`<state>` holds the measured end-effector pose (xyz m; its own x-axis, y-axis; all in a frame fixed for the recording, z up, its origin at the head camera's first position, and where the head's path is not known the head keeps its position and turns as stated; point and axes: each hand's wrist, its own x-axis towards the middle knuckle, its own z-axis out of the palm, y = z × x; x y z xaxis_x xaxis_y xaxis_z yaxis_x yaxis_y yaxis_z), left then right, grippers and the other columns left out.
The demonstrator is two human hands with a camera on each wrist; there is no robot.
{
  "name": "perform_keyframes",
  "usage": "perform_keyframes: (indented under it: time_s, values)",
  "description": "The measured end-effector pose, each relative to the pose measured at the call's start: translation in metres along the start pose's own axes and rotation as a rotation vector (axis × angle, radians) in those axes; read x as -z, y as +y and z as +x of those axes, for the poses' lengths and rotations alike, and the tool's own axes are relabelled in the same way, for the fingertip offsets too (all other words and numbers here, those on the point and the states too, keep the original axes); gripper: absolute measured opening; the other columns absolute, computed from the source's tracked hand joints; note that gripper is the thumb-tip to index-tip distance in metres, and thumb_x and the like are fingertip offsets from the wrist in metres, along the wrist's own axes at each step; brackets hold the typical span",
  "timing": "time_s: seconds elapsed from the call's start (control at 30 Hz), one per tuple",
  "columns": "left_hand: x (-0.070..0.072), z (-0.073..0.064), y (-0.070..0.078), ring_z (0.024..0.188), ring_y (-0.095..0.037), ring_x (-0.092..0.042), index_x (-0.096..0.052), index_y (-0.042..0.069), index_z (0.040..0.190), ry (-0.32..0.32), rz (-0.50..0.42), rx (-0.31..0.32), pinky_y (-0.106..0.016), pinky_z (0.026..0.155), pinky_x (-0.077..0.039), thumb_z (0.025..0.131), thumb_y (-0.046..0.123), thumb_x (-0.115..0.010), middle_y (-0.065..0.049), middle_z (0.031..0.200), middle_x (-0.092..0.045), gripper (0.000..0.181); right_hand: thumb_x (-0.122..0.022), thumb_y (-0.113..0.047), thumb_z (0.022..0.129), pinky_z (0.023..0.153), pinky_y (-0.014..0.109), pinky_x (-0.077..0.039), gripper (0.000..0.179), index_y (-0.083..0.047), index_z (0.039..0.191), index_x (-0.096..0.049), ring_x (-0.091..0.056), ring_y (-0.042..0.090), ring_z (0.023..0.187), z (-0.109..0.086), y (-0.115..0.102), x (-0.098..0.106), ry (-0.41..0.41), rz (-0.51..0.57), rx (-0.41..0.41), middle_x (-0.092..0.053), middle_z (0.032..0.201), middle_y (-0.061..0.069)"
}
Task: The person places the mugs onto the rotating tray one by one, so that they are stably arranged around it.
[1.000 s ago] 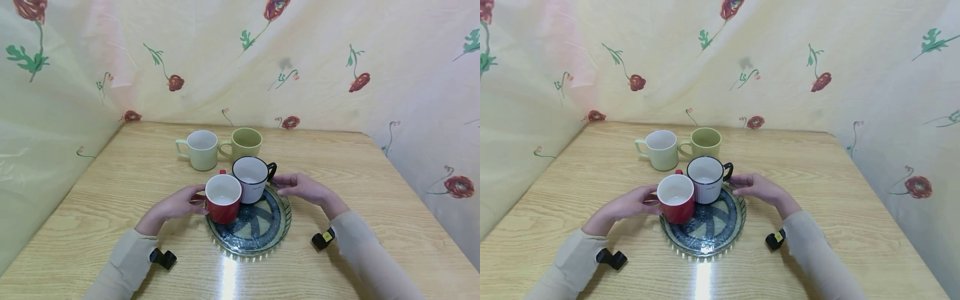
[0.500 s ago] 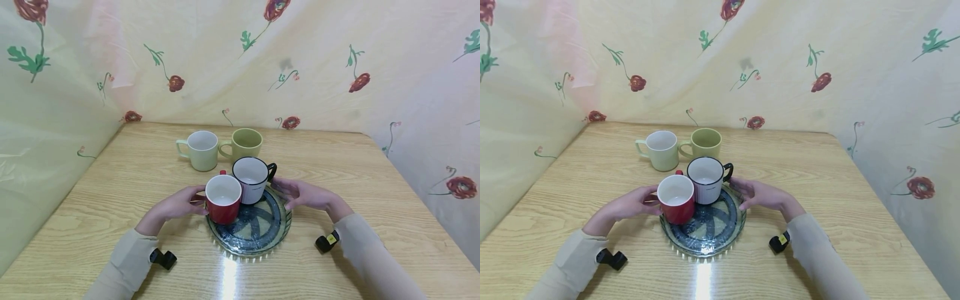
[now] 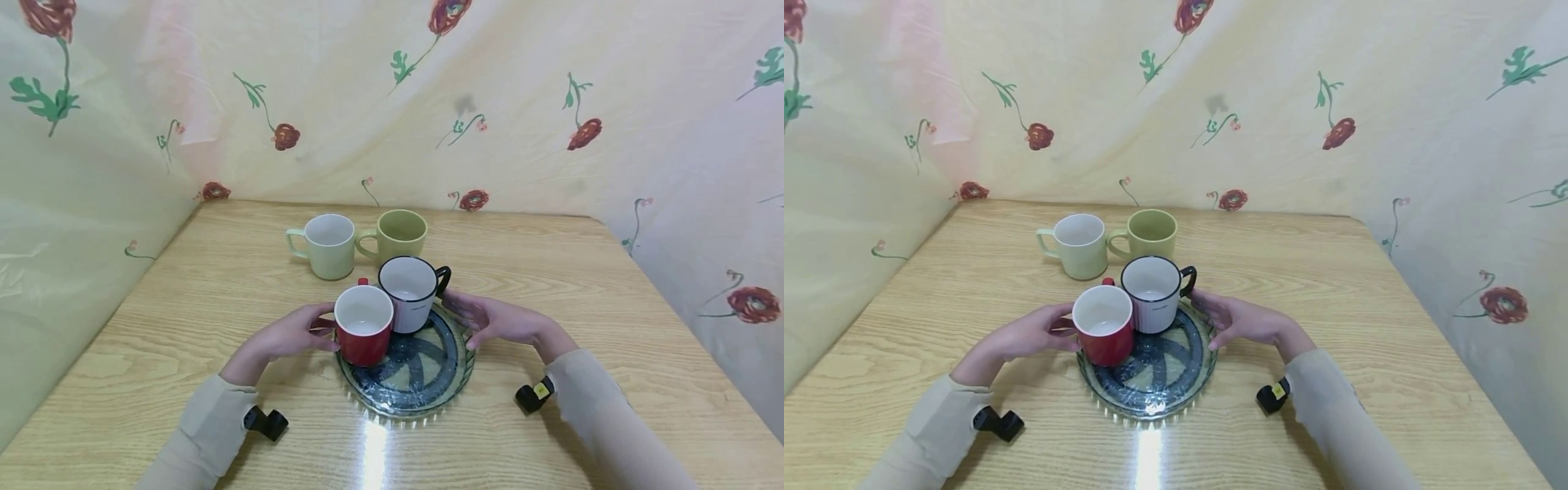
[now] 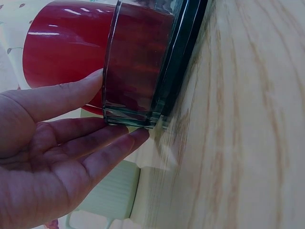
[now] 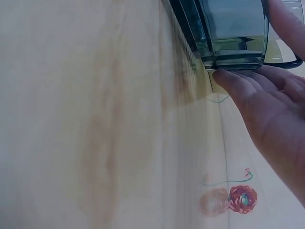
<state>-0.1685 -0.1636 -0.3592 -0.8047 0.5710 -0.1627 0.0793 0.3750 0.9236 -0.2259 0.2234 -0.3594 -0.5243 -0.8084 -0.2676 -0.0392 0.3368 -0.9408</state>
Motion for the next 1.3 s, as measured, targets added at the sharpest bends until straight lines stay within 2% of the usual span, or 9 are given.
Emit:
perform_keyframes:
  time_s: [0.17, 0.33, 0.43, 0.67, 0.83, 0.9, 1.0, 1.1, 1.3]
  values:
    - [0.000, 0.000, 0.000, 0.131, -0.045, -0.048, -0.037, -0.009, 0.143, 0.006, 0.016, -0.005, -0.049, 0.110, -0.042, 0.088, 0.000, -0.065, -0.028, 0.145, -0.043, 0.062, -0.073, -0.003, 0.080, 0.115, 0.019, -0.026, 0.106, 0.004, 0.153, 0.004, -0.001, 0.043, 0.147, -0.003, 0.002, -0.002, 0.028, -0.021, -0.024, 0.008, 0.161, 0.024]
    - [0.000, 0.000, 0.000, 0.130, -0.046, -0.047, -0.036, -0.011, 0.142, 0.003, 0.021, -0.019, -0.049, 0.110, -0.042, 0.089, -0.001, -0.063, -0.029, 0.145, -0.043, 0.060, -0.072, -0.002, 0.081, 0.118, 0.036, -0.019, 0.105, 0.004, 0.153, 0.004, -0.001, 0.043, 0.147, -0.004, 0.002, -0.006, 0.050, -0.034, -0.020, 0.008, 0.161, 0.024]
    - [0.000, 0.000, 0.001, 0.130, -0.046, -0.048, -0.036, -0.012, 0.142, -0.004, 0.024, -0.033, -0.049, 0.110, -0.042, 0.089, 0.000, -0.064, -0.030, 0.144, -0.043, 0.060, -0.072, -0.003, 0.081, 0.117, 0.040, -0.017, 0.103, 0.005, 0.152, 0.003, -0.002, 0.044, 0.147, -0.006, 0.000, -0.010, 0.065, -0.046, -0.012, 0.007, 0.161, 0.024]
    - [0.000, 0.000, 0.001, 0.130, -0.047, -0.047, -0.035, -0.013, 0.142, -0.003, 0.037, -0.032, -0.049, 0.110, -0.043, 0.090, 0.001, -0.064, -0.031, 0.146, -0.040, 0.062, -0.072, -0.007, 0.082, 0.118, 0.036, -0.019, 0.104, 0.003, 0.153, 0.004, -0.005, 0.042, 0.148, -0.013, -0.002, -0.020, 0.106, -0.094, -0.019, 0.004, 0.161, 0.023]
    - [-0.001, 0.000, 0.000, 0.130, -0.048, -0.047, -0.033, -0.015, 0.142, -0.009, 0.032, -0.052, -0.050, 0.109, -0.043, 0.090, 0.000, -0.063, -0.033, 0.146, -0.039, 0.062, -0.073, -0.009, 0.082, 0.112, 0.009, -0.024, 0.104, 0.001, 0.154, 0.002, -0.004, 0.039, 0.149, -0.017, -0.002, -0.028, 0.149, -0.137, -0.009, 0.000, 0.162, 0.021]
    - [-0.001, 0.000, 0.000, 0.130, -0.049, -0.046, -0.033, -0.015, 0.142, -0.012, 0.032, -0.053, -0.050, 0.109, -0.043, 0.090, 0.000, -0.063, -0.033, 0.147, -0.038, 0.063, -0.074, -0.012, 0.082, 0.109, 0.005, -0.023, 0.105, 0.001, 0.154, 0.001, -0.005, 0.041, 0.149, -0.019, -0.002, -0.031, 0.165, -0.152, -0.010, 0.000, 0.161, 0.023]
    - [-0.001, 0.000, 0.001, 0.130, -0.049, -0.045, -0.031, -0.015, 0.143, -0.016, 0.036, -0.050, -0.051, 0.109, -0.042, 0.090, 0.000, -0.063, -0.033, 0.148, -0.036, 0.064, -0.074, -0.015, 0.082, 0.118, 0.022, -0.023, 0.105, 0.003, 0.153, 0.001, -0.005, 0.043, 0.148, -0.022, -0.003, -0.036, 0.190, -0.165, -0.013, -0.001, 0.161, 0.025]
    - [-0.001, 0.000, 0.001, 0.131, -0.049, -0.045, -0.030, -0.015, 0.143, -0.019, 0.040, -0.048, -0.051, 0.110, -0.042, 0.090, 0.000, -0.063, -0.033, 0.149, -0.034, 0.065, -0.074, -0.017, 0.083, 0.117, 0.043, -0.017, 0.105, 0.004, 0.153, 0.002, -0.006, 0.045, 0.147, -0.024, -0.004, -0.041, 0.215, -0.176, -0.020, -0.001, 0.160, 0.026]
    - [-0.001, -0.001, 0.002, 0.131, -0.049, -0.045, -0.028, -0.015, 0.144, -0.024, 0.043, -0.054, -0.051, 0.110, -0.041, 0.091, 0.000, -0.061, -0.033, 0.150, -0.032, 0.065, -0.073, -0.014, 0.084, 0.117, 0.049, -0.015, 0.104, 0.003, 0.153, 0.003, -0.006, 0.043, 0.148, -0.027, -0.008, -0.050, 0.259, -0.173, -0.048, 0.000, 0.161, 0.025]
